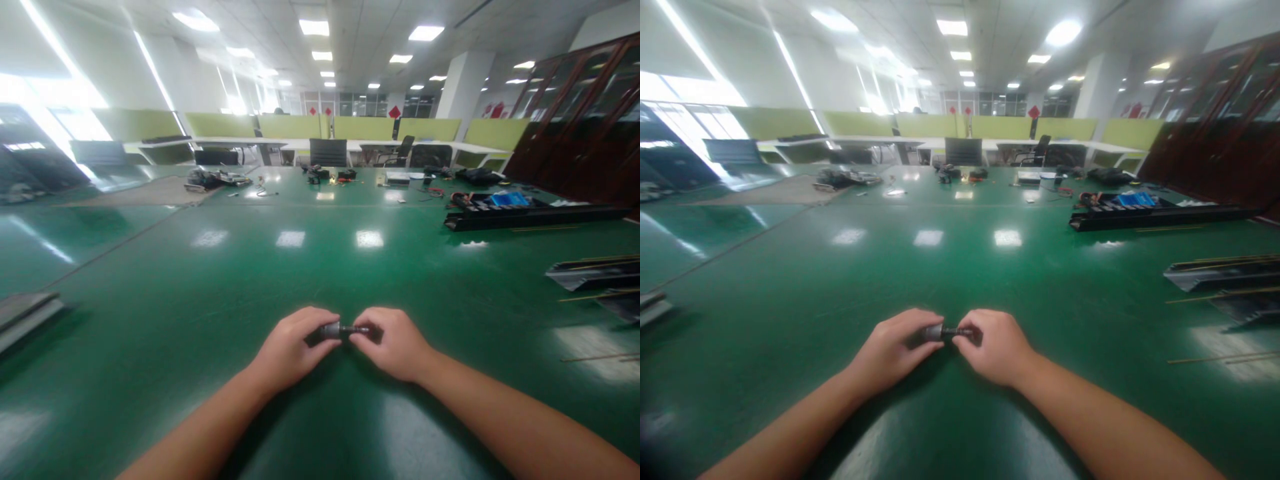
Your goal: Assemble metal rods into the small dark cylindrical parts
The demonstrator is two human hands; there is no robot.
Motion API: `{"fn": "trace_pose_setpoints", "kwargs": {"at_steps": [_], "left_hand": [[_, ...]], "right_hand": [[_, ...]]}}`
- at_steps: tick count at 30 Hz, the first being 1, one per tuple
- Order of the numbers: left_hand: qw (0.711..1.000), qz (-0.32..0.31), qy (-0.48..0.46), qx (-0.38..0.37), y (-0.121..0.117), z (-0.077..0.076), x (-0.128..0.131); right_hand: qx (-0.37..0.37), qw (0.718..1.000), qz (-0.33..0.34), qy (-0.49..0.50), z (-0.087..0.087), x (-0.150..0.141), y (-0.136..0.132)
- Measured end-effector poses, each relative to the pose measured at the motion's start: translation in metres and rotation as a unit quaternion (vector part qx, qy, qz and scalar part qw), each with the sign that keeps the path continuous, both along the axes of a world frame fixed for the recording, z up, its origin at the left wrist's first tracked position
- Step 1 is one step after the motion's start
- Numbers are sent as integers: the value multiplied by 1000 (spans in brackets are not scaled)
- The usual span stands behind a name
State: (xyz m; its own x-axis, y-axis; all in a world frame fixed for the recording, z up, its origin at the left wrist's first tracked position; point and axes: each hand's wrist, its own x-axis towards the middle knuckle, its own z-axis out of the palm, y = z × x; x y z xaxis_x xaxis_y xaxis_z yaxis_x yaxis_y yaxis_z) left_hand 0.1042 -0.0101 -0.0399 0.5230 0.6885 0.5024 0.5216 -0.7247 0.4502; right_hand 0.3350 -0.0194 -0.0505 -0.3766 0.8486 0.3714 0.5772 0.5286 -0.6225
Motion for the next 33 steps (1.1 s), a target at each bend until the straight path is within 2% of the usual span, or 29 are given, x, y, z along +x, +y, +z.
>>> {"fn": "trace_pose_setpoints", "kwargs": {"at_steps": [17, 33], "left_hand": [[1000, 12, 2, 4, 3, -1, -4], [999, 26, 15, -23, 6, -3, -9]], "right_hand": [[-2, 1000, -16, -2, 1, 2, 1], [-14, 1000, -22, 3, 0, 3, 3]]}}
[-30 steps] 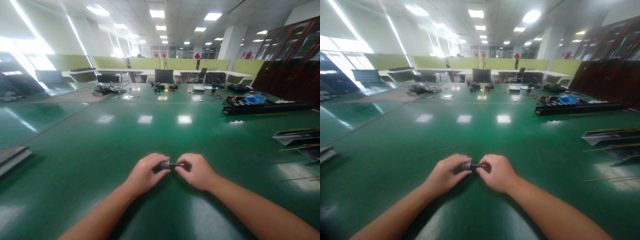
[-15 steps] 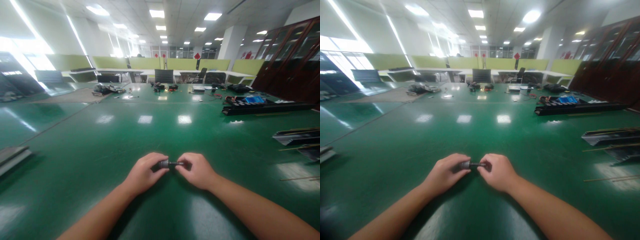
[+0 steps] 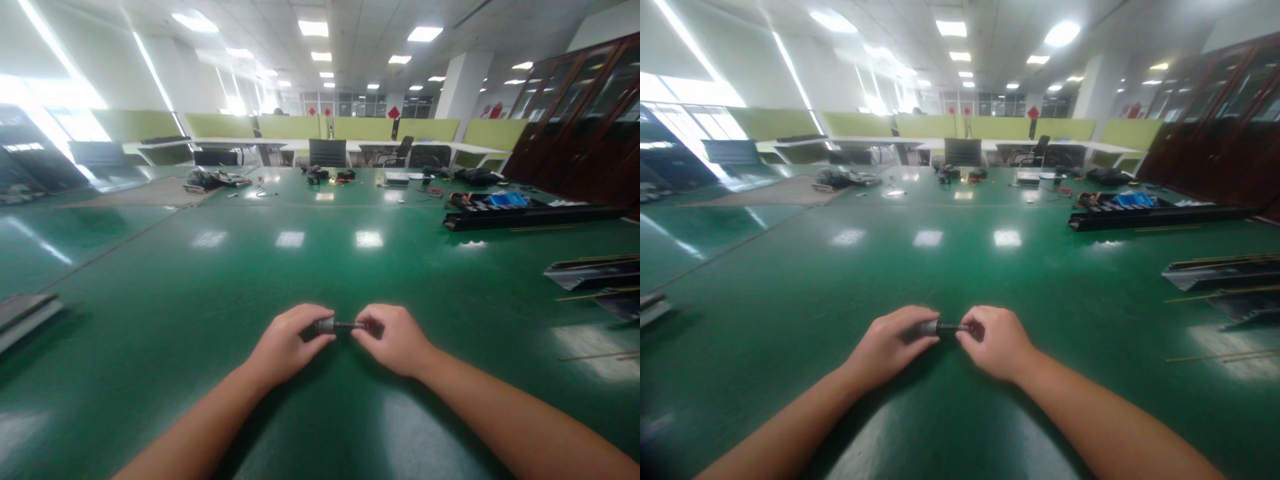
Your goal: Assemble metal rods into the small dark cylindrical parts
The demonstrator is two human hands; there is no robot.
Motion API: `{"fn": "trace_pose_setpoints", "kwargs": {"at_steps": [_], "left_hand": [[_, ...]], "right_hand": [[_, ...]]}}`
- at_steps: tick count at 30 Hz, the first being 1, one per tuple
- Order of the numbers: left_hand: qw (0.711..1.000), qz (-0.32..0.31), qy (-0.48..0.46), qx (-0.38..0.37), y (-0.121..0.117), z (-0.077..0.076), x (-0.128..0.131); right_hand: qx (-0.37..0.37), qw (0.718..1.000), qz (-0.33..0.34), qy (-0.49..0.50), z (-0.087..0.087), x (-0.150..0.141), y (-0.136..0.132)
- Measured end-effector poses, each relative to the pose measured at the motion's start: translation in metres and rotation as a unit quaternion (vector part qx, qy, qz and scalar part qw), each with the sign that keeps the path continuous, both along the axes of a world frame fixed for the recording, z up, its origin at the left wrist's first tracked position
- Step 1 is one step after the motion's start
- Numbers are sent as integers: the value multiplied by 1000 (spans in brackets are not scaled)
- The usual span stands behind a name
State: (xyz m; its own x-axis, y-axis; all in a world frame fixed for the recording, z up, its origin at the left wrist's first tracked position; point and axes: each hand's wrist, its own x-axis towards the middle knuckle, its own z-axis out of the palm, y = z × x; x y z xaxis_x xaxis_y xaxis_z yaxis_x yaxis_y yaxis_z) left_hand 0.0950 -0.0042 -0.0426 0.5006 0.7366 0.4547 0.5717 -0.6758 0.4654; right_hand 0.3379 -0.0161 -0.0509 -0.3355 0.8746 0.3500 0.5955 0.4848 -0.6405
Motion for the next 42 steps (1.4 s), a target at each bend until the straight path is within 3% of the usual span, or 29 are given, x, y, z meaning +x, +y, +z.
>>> {"fn": "trace_pose_setpoints", "kwargs": {"at_steps": [28, 32, 34, 37, 42], "left_hand": [[1000, 2, -8, 8, 1, 4, -2], [997, 59, -30, 33, 2, 9, -4], [991, 115, -65, 7, 5, 9, -7], [966, 185, -152, -92, 12, 6, -11], [920, 180, -280, -209, 26, 8, -19]], "right_hand": [[-3, 1000, -6, 1, 0, 2, 2], [-2, 1000, -23, 7, 0, 3, 3], [-7, 1000, -22, 8, 0, 3, 3], [-14, 1000, -15, 6, -1, 2, 3], [-21, 1000, -11, 0, -1, 1, 4]]}}
